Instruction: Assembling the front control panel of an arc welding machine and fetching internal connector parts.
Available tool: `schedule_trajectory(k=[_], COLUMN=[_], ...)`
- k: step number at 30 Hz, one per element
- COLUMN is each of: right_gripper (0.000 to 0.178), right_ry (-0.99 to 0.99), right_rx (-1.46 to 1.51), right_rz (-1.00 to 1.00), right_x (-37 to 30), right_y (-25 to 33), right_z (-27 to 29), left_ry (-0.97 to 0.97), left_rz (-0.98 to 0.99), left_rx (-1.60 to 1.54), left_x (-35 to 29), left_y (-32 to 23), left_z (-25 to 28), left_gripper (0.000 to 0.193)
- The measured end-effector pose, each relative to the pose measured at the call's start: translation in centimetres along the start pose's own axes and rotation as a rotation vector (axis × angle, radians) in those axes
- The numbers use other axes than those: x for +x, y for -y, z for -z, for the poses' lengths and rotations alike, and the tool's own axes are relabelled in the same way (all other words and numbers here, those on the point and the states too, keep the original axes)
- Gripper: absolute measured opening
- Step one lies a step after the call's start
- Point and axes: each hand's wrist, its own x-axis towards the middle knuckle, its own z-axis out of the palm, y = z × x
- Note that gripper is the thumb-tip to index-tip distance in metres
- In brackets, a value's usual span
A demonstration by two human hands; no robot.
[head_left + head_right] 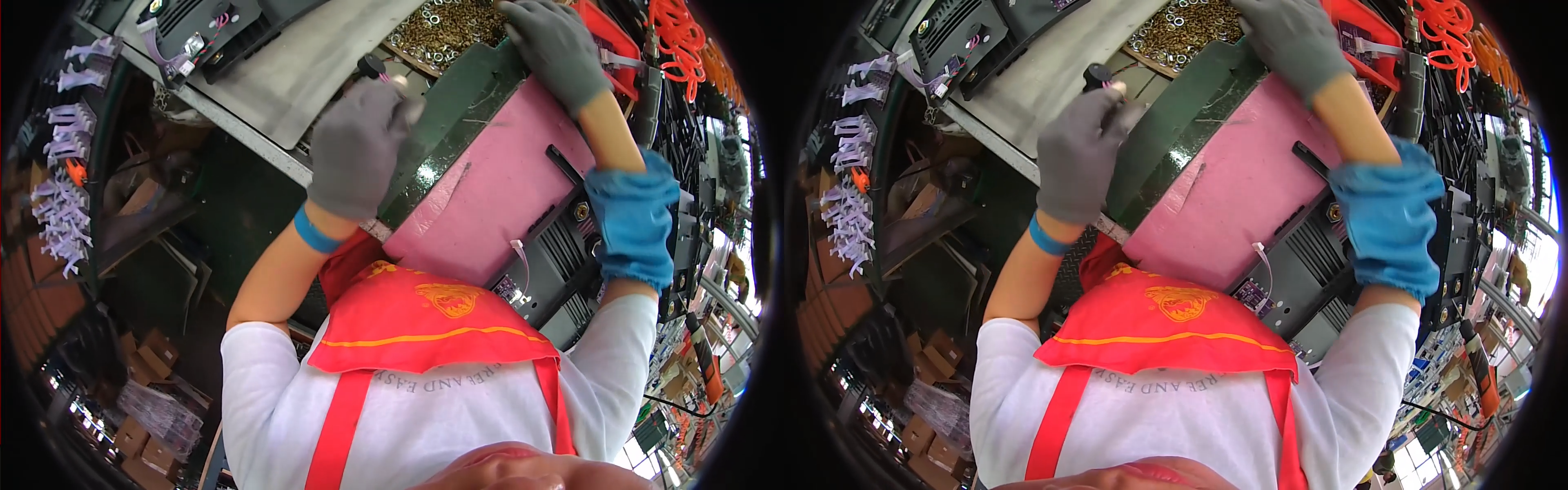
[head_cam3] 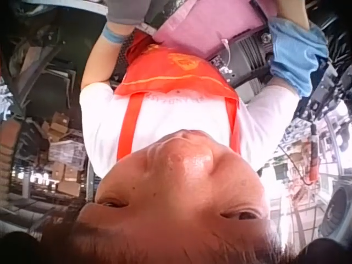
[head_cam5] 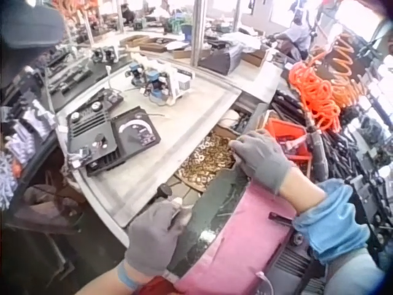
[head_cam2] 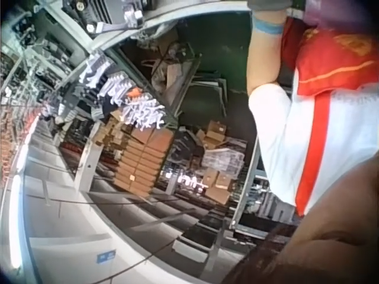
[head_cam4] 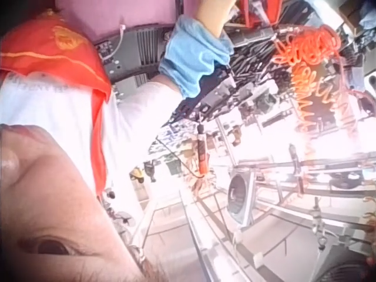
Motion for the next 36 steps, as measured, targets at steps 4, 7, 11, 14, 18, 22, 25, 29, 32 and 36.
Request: schedule_trajectory(k=[4,7,11,14,18,22,25,29,32,36], right_gripper=[0.019,0.021,0.023,0.022,0.020,0.019,0.020,0.030,0.030,0.027], right_ry=[0.304,0.201,0.308,0.303,0.221,0.210,0.124,-0.015,-0.004,-0.143], right_rx=[-0.216,0.005,-0.241,-0.259,-0.174,-0.187,0.096,0.130,0.440,0.965], right_rz=[-0.198,-0.170,-0.351,-0.371,-0.296,-0.309,-0.166,0.014,-0.177,-0.092], right_x=[6.3,7.2,9.0,9.5,9.5,6.3,3.7,-2.9,-4.9,-8.2], right_y=[-2.3,-6.5,-4.8,-4.5,-4.1,-4.0,0.4,-1.8,2.7,5.8], right_z=[-7.1,-10.0,-14.3,-14.4,-14.1,-8.6,-1.2,0.3,4.5,5.5], left_ry=[0.056,0.280,0.416,0.515,0.023,0.207,0.351,0.220,0.042,-0.129], left_rz=[-0.339,-0.626,-0.665,-0.478,-0.376,-0.247,-0.154,-0.046,0.009,0.343], left_rx=[0.130,0.170,0.034,-0.058,-0.002,0.405,0.284,0.202,-0.012,-1.020], left_x=[-2.9,-4.1,-3.9,-5.0,-4.0,-1.4,-2.8,-3.0,-1.6,0.4], left_y=[-2.4,-2.8,-2.5,-2.9,-4.1,-3.0,-0.2,-0.2,-1.4,-4.4], left_z=[0.6,0.0,-0.7,-0.6,0.1,-1.5,-2.6,-1.3,0.7,0.5], left_gripper=[0.018,0.021,0.012,0.016,0.033,0.045,0.047,0.043,0.033,0.025])
